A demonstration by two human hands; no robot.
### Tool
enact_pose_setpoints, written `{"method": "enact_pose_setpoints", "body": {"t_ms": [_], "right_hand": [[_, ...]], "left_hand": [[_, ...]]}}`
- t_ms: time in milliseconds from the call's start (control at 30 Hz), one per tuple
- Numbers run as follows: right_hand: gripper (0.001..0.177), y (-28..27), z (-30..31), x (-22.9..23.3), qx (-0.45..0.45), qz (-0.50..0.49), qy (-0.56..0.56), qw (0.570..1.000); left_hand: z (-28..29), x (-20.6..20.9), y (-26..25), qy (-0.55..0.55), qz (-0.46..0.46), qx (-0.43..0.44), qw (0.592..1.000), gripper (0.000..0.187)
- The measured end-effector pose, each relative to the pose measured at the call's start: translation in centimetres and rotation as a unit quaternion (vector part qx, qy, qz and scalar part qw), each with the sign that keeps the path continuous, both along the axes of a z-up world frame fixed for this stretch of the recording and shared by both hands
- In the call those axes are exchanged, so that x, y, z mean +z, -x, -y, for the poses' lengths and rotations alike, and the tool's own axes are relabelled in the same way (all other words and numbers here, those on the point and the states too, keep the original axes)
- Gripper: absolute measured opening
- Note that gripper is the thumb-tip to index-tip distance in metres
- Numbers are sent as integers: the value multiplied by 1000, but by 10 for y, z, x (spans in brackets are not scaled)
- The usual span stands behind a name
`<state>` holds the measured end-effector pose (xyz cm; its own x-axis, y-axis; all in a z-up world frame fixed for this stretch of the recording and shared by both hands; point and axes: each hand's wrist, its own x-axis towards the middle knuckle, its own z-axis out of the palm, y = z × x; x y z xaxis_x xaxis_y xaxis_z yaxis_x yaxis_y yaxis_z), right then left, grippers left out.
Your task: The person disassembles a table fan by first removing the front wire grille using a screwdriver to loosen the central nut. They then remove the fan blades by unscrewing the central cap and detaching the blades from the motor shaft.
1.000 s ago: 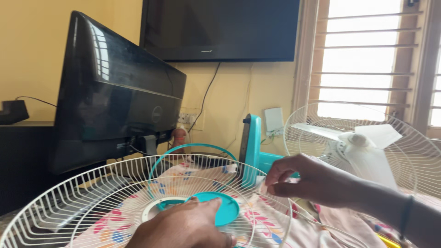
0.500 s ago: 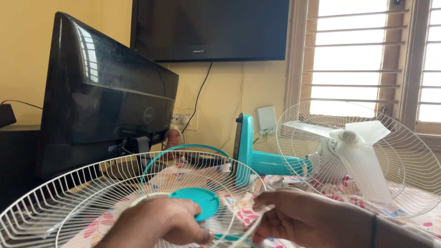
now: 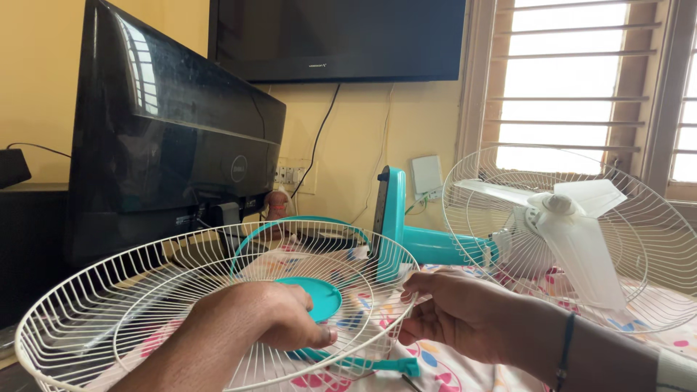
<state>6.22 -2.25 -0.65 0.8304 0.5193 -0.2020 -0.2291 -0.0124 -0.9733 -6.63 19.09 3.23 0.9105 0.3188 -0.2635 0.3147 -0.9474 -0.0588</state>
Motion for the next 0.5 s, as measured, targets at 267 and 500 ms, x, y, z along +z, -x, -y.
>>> {"method": "enact_pose_setpoints", "body": {"t_ms": [267, 500], "right_hand": [[27, 18, -4, -18, -44, -51, -22, 997], [30, 36, 2, -10, -32, 40, -26, 998]], "left_hand": [[0, -4, 4, 15, 3, 22, 1000, 78], [-1, -12, -1, 19, 30, 1, 999, 81]]}}
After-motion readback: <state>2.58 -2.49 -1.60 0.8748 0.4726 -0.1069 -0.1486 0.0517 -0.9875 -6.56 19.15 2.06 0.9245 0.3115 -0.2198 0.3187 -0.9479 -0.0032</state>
